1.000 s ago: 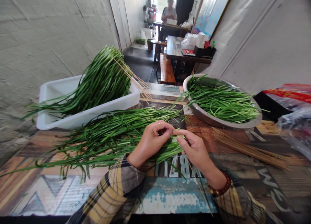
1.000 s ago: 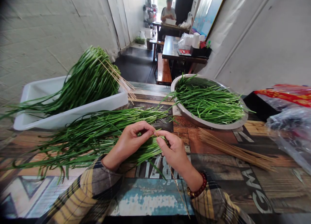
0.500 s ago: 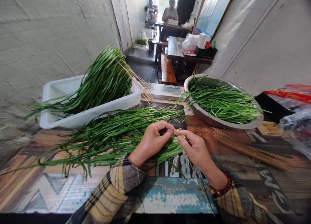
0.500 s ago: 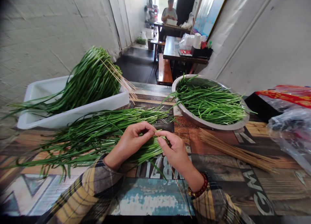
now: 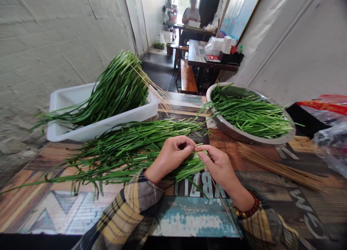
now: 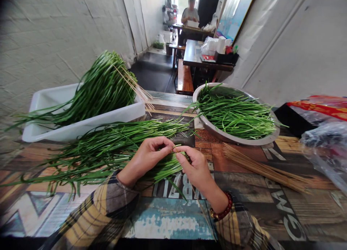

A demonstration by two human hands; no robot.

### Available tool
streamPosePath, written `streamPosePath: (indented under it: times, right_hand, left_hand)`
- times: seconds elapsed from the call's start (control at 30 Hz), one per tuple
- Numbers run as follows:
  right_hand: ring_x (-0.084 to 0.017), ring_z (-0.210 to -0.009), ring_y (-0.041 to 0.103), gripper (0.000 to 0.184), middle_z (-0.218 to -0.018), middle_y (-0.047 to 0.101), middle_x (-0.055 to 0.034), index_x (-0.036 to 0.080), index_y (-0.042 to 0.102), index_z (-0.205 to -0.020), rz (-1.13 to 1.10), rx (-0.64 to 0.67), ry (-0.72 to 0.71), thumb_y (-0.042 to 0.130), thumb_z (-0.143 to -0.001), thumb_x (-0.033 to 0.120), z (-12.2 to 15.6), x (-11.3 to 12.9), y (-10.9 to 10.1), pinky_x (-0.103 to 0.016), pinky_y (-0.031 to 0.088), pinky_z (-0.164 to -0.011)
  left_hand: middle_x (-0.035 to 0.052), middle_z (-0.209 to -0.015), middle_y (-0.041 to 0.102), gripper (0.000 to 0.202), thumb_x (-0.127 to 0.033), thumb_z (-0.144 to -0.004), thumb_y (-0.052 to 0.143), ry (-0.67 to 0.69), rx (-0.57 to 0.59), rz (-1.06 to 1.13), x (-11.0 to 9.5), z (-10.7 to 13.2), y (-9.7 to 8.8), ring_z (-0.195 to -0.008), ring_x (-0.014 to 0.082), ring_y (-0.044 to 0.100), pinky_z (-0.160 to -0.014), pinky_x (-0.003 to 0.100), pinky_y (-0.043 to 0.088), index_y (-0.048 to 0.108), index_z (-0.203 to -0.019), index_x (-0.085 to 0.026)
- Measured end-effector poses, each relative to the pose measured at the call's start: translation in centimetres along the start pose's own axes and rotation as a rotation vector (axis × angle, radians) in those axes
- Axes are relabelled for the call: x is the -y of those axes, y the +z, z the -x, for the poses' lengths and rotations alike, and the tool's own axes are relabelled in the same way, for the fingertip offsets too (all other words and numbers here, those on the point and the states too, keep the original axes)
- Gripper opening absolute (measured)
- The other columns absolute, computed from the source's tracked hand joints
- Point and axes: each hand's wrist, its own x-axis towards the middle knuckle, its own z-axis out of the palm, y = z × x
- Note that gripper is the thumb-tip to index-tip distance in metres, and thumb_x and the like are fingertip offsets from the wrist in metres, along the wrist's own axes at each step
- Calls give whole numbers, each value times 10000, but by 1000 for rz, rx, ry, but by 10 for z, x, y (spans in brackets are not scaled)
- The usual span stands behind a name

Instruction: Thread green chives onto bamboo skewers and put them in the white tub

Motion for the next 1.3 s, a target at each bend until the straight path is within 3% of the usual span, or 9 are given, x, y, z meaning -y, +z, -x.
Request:
streamPosePath:
  times: [0.53,0.7,0.9,1.13,1.2,1.3]
  right_hand:
    - [-84,-470,532,189,-816,645,-17,187,628,-954,23,25,43,574,-873,348,0,1,-3,-207,458,-424]
    - [-125,-572,543,290,-791,600,0,214,540,-1062,-161,14,110,636,-828,356,0,-2,0,-203,471,-406]
    - [-111,-568,511,388,-743,586,23,224,506,-1193,-116,-27,12,641,-839,310,0,-4,1,-212,435,-481]
    - [-115,-556,535,215,-743,597,8,204,582,-987,-38,-57,6,633,-842,354,0,-9,2,-237,441,-517]
    - [-128,-596,553,199,-747,603,3,205,581,-962,-36,-65,-3,635,-837,350,-1,-10,2,-248,459,-562]
    - [-148,-685,572,187,-779,608,-8,207,575,-936,-56,-44,11,647,-816,331,-2,-11,1,-256,476,-617]
  left_hand:
    - [18,-687,670,161,-118,-764,547,3,35,-9,-1,1,0,-666,118,582,-643,207,435,677,-670,-111]
    - [18,-698,670,162,-127,-772,540,-14,44,-8,-1,0,-1,-674,118,578,-652,207,428,673,-681,-108]
    - [12,-685,649,153,-121,-770,544,5,76,-19,3,1,-1,-664,112,561,-642,208,417,663,-674,-110]
    - [22,-733,651,157,-119,-790,548,86,111,-92,6,1,0,-709,127,573,-666,228,428,678,-702,-126]
    - [37,-789,671,164,-125,-810,542,107,90,-116,7,0,-3,-758,141,597,-700,242,445,701,-773,-130]
    - [49,-850,684,187,-123,-839,524,141,-51,-191,10,-2,-9,-810,151,614,-752,260,454,708,-864,-137]
